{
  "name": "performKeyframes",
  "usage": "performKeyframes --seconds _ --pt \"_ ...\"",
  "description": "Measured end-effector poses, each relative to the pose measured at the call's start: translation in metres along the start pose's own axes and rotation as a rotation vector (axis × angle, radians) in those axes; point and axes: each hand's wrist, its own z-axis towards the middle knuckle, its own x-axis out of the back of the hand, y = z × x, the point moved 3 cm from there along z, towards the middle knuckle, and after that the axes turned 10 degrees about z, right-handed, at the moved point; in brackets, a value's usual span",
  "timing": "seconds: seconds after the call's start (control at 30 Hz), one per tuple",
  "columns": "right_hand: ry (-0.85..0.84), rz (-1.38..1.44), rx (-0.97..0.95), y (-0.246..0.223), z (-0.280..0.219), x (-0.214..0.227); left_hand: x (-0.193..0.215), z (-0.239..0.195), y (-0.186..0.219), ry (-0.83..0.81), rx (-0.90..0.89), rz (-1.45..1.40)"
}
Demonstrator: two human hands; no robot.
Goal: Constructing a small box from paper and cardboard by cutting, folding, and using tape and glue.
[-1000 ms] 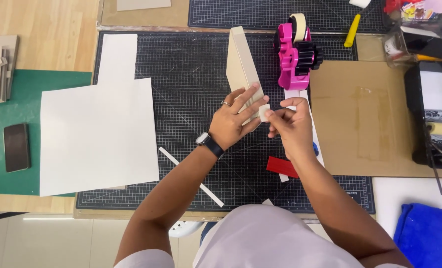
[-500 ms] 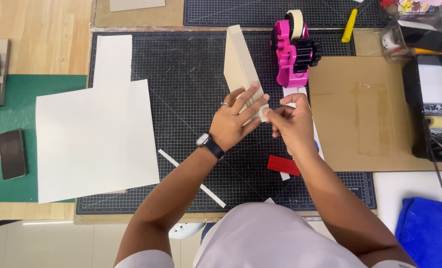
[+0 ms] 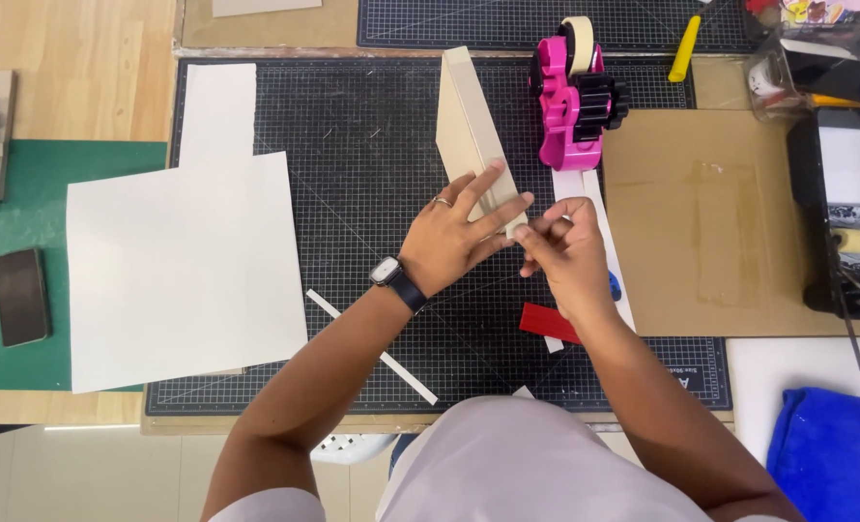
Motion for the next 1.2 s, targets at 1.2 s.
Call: performKeyframes --seconds 1.2 --pt "-0.383 -1.270 -0.128 0.145 -0.072 0.129 0.000 0.012 0.020 0.380 0.126 -0.172"
